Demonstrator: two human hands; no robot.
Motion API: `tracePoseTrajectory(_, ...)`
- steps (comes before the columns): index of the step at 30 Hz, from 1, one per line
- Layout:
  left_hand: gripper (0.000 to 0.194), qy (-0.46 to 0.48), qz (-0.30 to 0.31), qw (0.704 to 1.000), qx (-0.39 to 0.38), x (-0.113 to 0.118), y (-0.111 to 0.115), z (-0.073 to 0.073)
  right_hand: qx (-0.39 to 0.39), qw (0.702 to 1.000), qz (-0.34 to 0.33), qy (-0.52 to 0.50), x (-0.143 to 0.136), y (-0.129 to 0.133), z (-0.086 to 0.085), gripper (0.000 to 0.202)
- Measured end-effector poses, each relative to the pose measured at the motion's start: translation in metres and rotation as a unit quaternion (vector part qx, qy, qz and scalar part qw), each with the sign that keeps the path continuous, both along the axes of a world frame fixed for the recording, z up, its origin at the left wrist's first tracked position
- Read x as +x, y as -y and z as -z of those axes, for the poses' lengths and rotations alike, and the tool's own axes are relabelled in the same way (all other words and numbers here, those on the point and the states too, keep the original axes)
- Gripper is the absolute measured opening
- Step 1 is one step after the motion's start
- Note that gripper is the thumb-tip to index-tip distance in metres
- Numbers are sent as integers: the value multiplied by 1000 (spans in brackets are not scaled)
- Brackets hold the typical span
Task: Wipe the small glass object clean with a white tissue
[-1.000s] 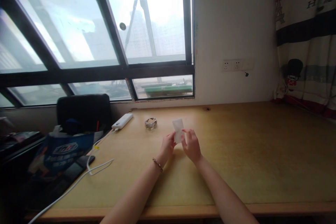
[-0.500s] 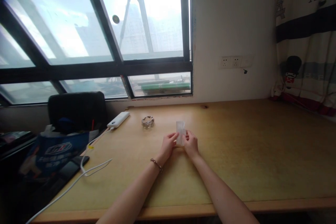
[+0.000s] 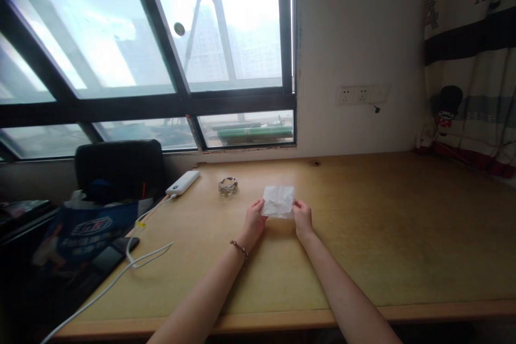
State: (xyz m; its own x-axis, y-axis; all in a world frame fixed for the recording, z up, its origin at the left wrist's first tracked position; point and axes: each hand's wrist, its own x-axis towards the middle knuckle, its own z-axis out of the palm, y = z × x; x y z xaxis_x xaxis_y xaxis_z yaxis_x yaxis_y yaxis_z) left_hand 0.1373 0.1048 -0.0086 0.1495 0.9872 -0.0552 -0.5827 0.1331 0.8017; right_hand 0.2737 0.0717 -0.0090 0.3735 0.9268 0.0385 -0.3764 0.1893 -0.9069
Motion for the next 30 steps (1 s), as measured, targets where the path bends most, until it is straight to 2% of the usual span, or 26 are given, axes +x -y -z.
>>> tracePoseTrajectory(4, 22, 2, 14, 1000, 13, 1, 0, -1, -43, 987, -76, -135, -2, 5, -11, 25)
tracePoseTrajectory(8, 23, -7, 30, 999, 13, 2, 2, -3, -41, 982, -116, -146, -3, 5, -10, 25)
tracePoseTrajectory(12, 24, -19, 17, 1000, 0, 0, 3, -3, -16, 990, -72, -118, -3, 2, -5, 30)
tracePoseTrajectory(16, 24, -35, 12, 999, -4, -2, 2, -4, -1, 998, -27, -48, 0, -2, 0, 34)
tracePoseTrajectory(22, 31, -78, 73, 994, 20, -3, 5, -5, -20, 997, 26, 65, 3, -4, 7, 39)
tracePoseTrajectory(26, 31, -91, 52, 994, 26, -2, 7, -5, -10, 997, 35, 67, 4, -2, 5, 40)
tracePoseTrajectory(30, 30, -105, 19, 994, 30, -2, 6, -5, 22, 999, 15, 35, 4, -1, -1, 40)
